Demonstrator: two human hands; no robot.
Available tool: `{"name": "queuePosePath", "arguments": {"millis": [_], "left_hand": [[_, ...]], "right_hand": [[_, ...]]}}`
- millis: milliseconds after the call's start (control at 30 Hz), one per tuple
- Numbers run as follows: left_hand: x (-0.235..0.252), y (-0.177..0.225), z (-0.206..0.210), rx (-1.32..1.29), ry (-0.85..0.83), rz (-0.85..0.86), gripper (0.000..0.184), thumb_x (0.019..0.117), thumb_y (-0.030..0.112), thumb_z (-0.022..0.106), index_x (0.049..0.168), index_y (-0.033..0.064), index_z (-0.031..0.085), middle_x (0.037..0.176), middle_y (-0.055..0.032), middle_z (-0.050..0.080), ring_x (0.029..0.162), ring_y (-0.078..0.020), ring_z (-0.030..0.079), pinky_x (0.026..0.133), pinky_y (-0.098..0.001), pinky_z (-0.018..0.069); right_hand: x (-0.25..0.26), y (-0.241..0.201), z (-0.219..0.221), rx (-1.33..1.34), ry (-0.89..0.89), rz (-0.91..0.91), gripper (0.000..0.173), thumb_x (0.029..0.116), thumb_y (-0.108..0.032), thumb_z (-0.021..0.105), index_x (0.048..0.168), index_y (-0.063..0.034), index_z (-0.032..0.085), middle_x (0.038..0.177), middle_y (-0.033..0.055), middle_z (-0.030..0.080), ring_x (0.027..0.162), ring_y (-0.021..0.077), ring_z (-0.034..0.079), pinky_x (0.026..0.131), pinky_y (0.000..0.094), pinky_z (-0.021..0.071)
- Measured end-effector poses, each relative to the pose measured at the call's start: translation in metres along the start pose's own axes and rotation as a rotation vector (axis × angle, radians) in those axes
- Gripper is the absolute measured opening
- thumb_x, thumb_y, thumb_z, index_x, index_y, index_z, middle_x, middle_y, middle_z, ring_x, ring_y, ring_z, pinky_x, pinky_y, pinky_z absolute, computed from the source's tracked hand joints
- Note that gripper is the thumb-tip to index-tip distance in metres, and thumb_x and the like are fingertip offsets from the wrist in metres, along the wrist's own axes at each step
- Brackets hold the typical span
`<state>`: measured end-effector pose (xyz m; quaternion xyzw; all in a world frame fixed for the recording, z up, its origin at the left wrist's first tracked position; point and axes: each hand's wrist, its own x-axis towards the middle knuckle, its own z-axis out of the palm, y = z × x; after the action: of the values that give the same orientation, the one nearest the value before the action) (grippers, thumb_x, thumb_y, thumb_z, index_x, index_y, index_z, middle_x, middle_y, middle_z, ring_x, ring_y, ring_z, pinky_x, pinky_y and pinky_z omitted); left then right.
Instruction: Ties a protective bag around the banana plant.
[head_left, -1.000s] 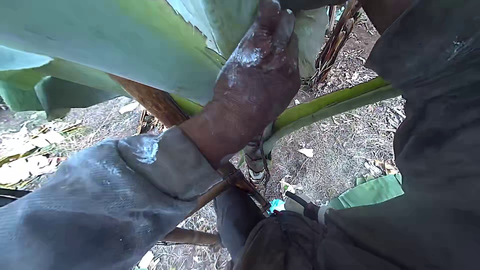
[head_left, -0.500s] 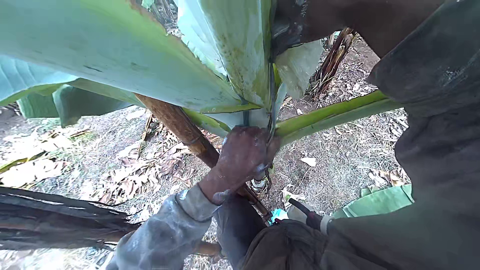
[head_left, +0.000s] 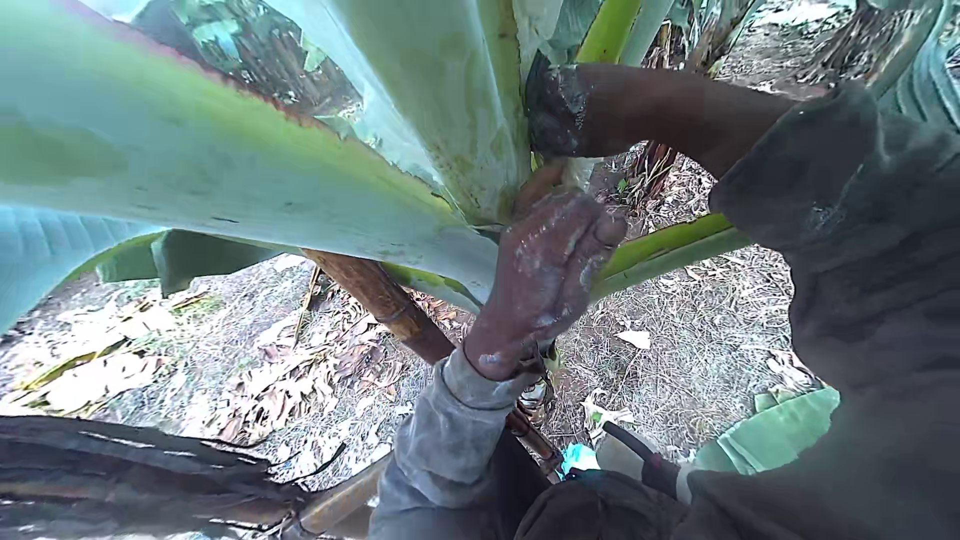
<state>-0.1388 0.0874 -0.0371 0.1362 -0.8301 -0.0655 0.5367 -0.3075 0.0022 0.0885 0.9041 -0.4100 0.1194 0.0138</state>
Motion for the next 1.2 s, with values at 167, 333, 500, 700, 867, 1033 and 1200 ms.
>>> {"name": "queuePosePath", "arguments": {"millis": [167,333,500,700,867,1033,1200], "left_hand": [[-0.092,-0.028,0.066,0.311,0.121,-0.223,0.041,0.107,0.033,0.044,0.085,0.0071,0.067,0.085,-0.0087,0.064,0.091,-0.0237,0.063,0.098,-0.0431,0.0443],[-0.115,-0.036,0.083,0.31,0.184,-0.188,0.043,0.1057,0.03,0.045,0.077,0.0061,0.067,0.075,-0.0078,0.064,0.082,-0.021,0.063,0.087,-0.0344,0.0493],[-0.119,-0.044,0.096,0.46,0.148,-0.164,0.035,0.101,0.026,0.052,0.076,0.0086,0.069,0.072,-0.0055,0.064,0.078,-0.0217,0.064,0.08,-0.0349,0.0507],[-0.135,-0.047,0.112,0.428,0.191,-0.141,0.035,0.1004,0.025,0.053,0.074,0.0082,0.069,0.07,-0.0059,0.064,0.075,-0.0216,0.063,0.078,-0.034,0.0517],[-0.126,-0.034,0.134,0.377,0.225,-0.156,0.036,0.1004,0.026,0.053,0.071,0.0096,0.066,0.069,-0.0052,0.063,0.077,-0.0211,0.064,0.079,-0.0328,0.0522],[-0.107,-0.029,0.154,0.403,0.204,-0.134,0.028,0.0971,0.024,0.058,0.074,0.0107,0.066,0.071,-0.0048,0.06,0.077,-0.0229,0.061,0.077,-0.0347,0.0506],[-0.08,-0.014,0.164,0.342,0.089,-0.16,0.025,0.0962,0.024,0.061,0.079,0.0093,0.071,0.078,-0.0055,0.064,0.082,-0.024,0.064,0.074,-0.0368,0.0524]], "right_hand": [[0.002,0.022,0.021,-0.103,0.088,-0.306,0.015,0.0949,-0.003,0.062,0.098,0.0091,0.069,0.099,0.0259,0.068,0.1,0.0383,0.065,0.094,0.0501,0.0485],[0.01,0.031,0.03,-0.166,0.106,-0.291,0.02,0.0951,-0.014,0.063,0.095,0.0053,0.068,0.101,0.026,0.066,0.102,0.0422,0.064,0.089,0.0573,0.0489],[-0.006,0.014,0.033,-0.087,0.118,-0.07,0.026,0.0981,-0.02,0.062,0.105,0.0054,0.067,0.106,0.0264,0.066,0.105,0.0419,0.064,0.092,0.0578,0.0477],[-0.033,0.011,0.046,0.236,0.263,-0.069,0.025,0.0948,-0.016,0.066,0.117,-0.0044,0.065,0.104,0.0054,0.068,0.096,0.0074,0.064,0.089,0.0254,0.0529],[-0.06,0.001,0.054,1.03,0.296,0.151,0.022,0.1048,-0.009,0.042,0.108,-0.0098,0.064,0.093,-0.0037,0.066,0.084,0.0031,0.065,0.077,0.0212,0.0569],[-0.072,-0.008,0.046,1.342,0.243,0.388,0.021,0.1068,-0.01,0.039,0.108,-0.0133,0.059,0.083,-0.0017,0.066,0.07,0.0078,0.067,0.063,0.0247,0.0593],[-0.072,-0.005,0.043,1.226,0.054,0.345,0.015,0.1021,-0.003,0.055,0.114,-0.0124,0.058,0.097,0.0003,0.066,0.08,0.0089,0.068,0.065,0.0245,0.06]]}}
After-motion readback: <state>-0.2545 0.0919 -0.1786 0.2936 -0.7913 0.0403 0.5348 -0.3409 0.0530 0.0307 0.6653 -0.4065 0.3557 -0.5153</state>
